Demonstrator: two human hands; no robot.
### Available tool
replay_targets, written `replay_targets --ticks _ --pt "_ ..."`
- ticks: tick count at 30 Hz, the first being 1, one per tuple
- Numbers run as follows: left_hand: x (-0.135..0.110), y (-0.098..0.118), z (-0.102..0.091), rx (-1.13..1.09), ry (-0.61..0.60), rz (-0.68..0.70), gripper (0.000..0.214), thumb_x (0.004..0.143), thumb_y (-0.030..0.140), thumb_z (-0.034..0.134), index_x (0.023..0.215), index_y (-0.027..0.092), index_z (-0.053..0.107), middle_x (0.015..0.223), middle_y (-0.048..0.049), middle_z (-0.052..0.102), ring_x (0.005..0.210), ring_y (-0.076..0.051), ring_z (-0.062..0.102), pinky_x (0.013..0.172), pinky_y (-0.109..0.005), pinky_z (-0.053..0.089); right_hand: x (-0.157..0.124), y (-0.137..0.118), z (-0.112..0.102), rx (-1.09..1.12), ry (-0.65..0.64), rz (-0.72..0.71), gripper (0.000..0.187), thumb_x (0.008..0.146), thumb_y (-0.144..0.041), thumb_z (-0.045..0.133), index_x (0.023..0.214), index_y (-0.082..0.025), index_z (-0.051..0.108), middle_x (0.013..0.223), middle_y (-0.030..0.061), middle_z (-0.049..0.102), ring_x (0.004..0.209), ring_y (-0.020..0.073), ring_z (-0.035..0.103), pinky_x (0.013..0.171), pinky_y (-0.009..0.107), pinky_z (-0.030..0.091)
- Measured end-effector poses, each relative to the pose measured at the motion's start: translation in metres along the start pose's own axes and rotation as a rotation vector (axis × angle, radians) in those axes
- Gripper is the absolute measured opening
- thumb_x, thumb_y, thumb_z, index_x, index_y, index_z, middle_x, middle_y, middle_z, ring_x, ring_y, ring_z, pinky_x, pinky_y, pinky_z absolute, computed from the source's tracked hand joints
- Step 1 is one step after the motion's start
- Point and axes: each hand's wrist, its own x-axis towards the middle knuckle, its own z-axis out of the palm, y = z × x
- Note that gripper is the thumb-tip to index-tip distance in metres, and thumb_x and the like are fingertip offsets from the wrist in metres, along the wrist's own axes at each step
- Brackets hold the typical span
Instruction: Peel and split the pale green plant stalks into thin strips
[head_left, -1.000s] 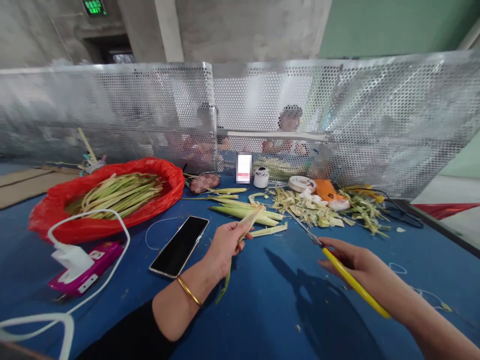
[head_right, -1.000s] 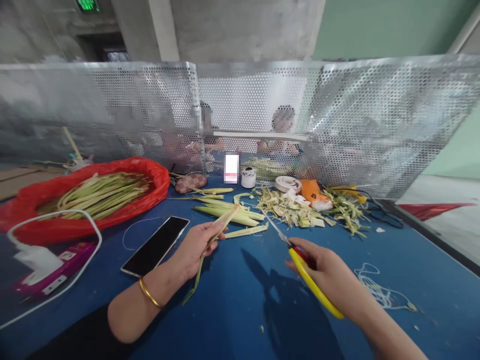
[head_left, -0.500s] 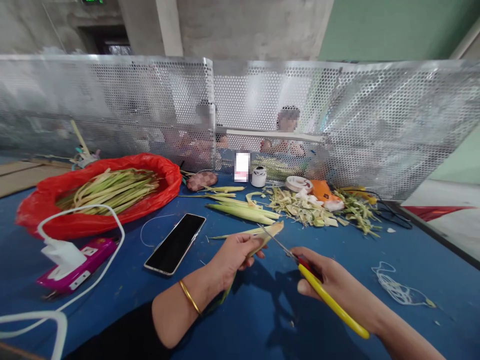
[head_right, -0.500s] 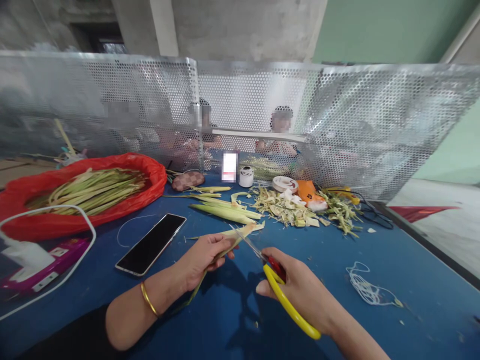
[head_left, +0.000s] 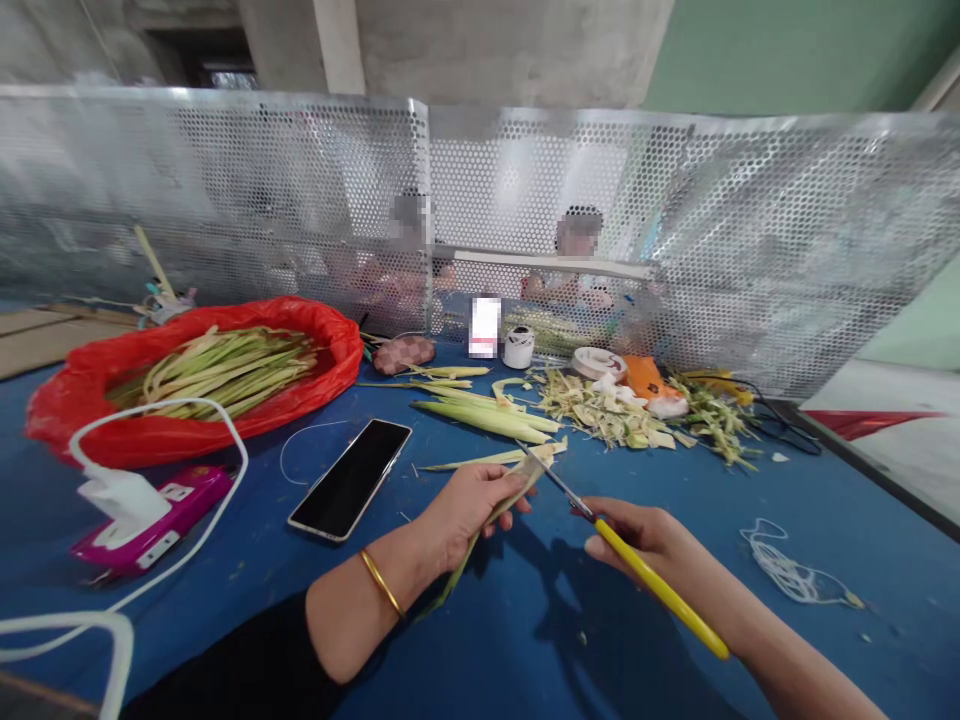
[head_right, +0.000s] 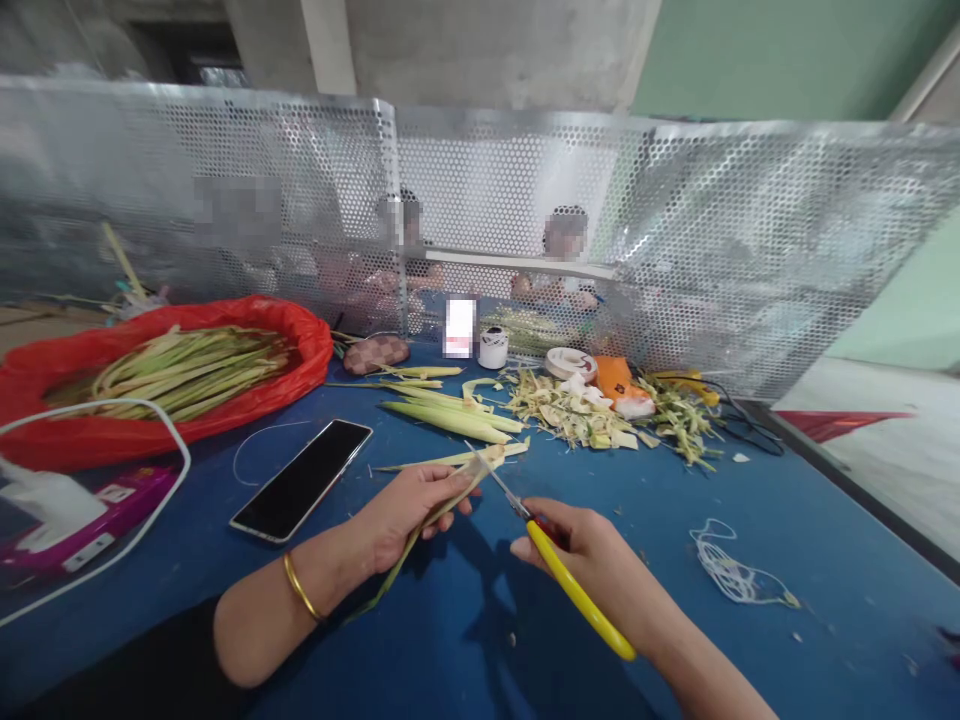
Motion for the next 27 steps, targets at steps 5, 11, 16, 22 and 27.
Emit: replay_targets --ticks 5,11,16,22,27 --pt "-0.002 0.002 0.0 0.011 0.007 -0.019 0.025 0.08 0.038 0.065 0.077 0.013 0.067 0.065 0.0 0.062 0.043 -0.004 0.044 0.039 -0.019 0.022 0.002 0.009 -0.001 -0.059 0.053 -0.017 0.037 0.078 -0.051 0.063 0.095 -0.019 0.069 0.058 -0.0045 0.048 0.054 0.011 0.037 0.048 0.022 0.028" --pt "-0.002 0.015 -0.008 -0.129 0.08 -0.024 0.027 0.085 0.036 0.06 0.081 0.012 0.07 0.073 -0.0042 0.067 0.047 -0.007 0.053 0.042 -0.02 0.031 0.0 0.007 -0.004 -0.455 0.249 -0.041 0.034 0.082 -0.047 0.058 0.106 -0.025 0.069 0.074 0.0028 0.069 0.063 0.0193 0.06 0.055 0.025 0.039" --pt "0.002 0.027 -0.025 -0.395 0.24 -0.041 0.019 0.087 0.022 0.052 0.082 0.011 0.068 0.077 -0.0056 0.069 0.056 -0.01 0.062 0.049 -0.021 0.044 -0.003 0.002 0.001 -0.697 0.088 -0.208 0.045 0.077 -0.027 0.06 0.122 -0.026 0.062 0.087 0.0045 0.07 0.069 0.0201 0.063 0.06 0.026 0.042" --pt "0.006 0.026 -0.031 -0.472 0.21 -0.096 0.019 0.087 0.014 0.05 0.08 0.009 0.067 0.074 -0.0056 0.069 0.058 -0.012 0.063 0.054 -0.024 0.051 -0.004 -0.002 0.003 -0.761 0.07 -0.414 0.03 0.089 -0.024 0.048 0.115 -0.021 0.063 0.095 0.0085 0.068 0.086 0.0207 0.064 0.073 0.028 0.046" --pt "0.005 0.025 -0.027 -0.477 0.194 -0.109 0.017 0.085 0.015 0.055 0.073 0.008 0.067 0.067 -0.0044 0.066 0.057 -0.012 0.063 0.052 -0.023 0.051 0.023 0.002 0.002 -0.923 0.267 -0.362 0.027 0.097 -0.025 0.04 0.097 -0.019 0.066 0.084 0.0063 0.066 0.075 0.0186 0.064 0.062 0.026 0.042"
